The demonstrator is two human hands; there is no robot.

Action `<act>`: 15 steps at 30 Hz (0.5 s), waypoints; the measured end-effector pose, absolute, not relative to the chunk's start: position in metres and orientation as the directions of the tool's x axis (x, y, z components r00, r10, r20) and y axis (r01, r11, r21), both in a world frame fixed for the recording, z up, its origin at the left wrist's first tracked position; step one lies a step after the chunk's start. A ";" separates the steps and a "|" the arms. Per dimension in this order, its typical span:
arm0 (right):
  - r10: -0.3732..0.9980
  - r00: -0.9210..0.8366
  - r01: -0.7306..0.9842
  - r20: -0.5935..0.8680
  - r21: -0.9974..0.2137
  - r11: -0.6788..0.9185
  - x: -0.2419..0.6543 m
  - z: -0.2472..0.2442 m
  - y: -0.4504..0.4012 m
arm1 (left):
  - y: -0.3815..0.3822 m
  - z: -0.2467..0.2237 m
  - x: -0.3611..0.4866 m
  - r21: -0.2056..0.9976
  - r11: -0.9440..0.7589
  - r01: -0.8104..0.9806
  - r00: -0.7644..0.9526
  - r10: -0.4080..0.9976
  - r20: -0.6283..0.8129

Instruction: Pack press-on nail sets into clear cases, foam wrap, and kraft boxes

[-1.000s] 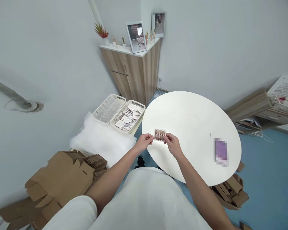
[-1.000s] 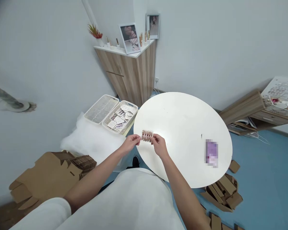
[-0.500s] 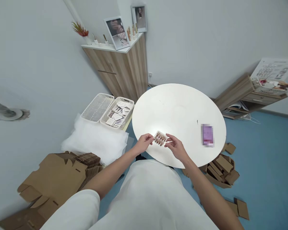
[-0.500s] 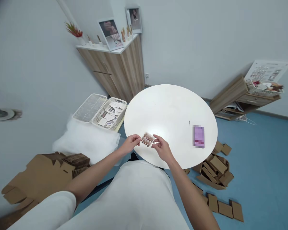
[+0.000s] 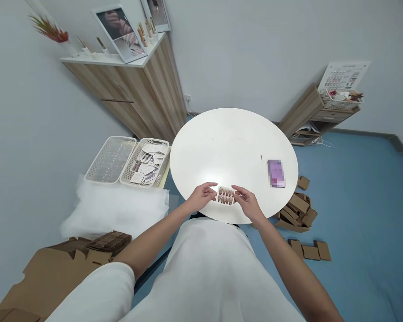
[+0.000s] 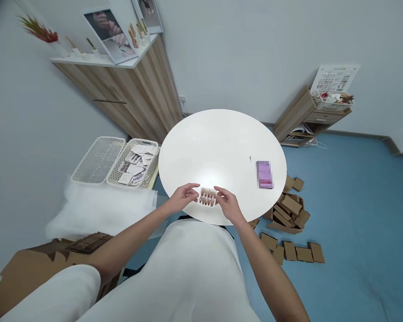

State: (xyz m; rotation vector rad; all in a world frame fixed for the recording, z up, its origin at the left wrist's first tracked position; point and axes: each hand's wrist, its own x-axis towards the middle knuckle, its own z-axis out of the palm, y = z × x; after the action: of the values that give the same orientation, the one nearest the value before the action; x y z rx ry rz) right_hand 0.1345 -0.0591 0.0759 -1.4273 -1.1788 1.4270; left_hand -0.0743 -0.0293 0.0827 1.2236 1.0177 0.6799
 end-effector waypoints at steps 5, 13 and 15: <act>0.959 -0.012 0.113 -0.283 -0.953 -0.280 0.120 0.081 -0.054 | -0.020 0.074 -0.082 0.961 0.251 0.114 0.438 0.856 -0.276; 0.950 0.035 0.178 -0.310 -0.934 -0.311 0.101 0.076 -0.051 | -0.012 0.068 -0.093 0.935 0.338 0.106 0.437 0.829 -0.350; 0.943 -0.033 0.214 -0.332 -0.923 -0.318 0.102 0.077 -0.052 | -0.011 0.066 -0.093 0.924 0.372 0.093 0.419 0.827 -0.375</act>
State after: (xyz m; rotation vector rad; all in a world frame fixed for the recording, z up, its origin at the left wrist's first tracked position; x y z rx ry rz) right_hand 0.1021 -0.0517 0.0773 -1.5833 -1.2399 1.4023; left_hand -0.0934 -0.0115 0.0657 1.1034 1.0477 0.6015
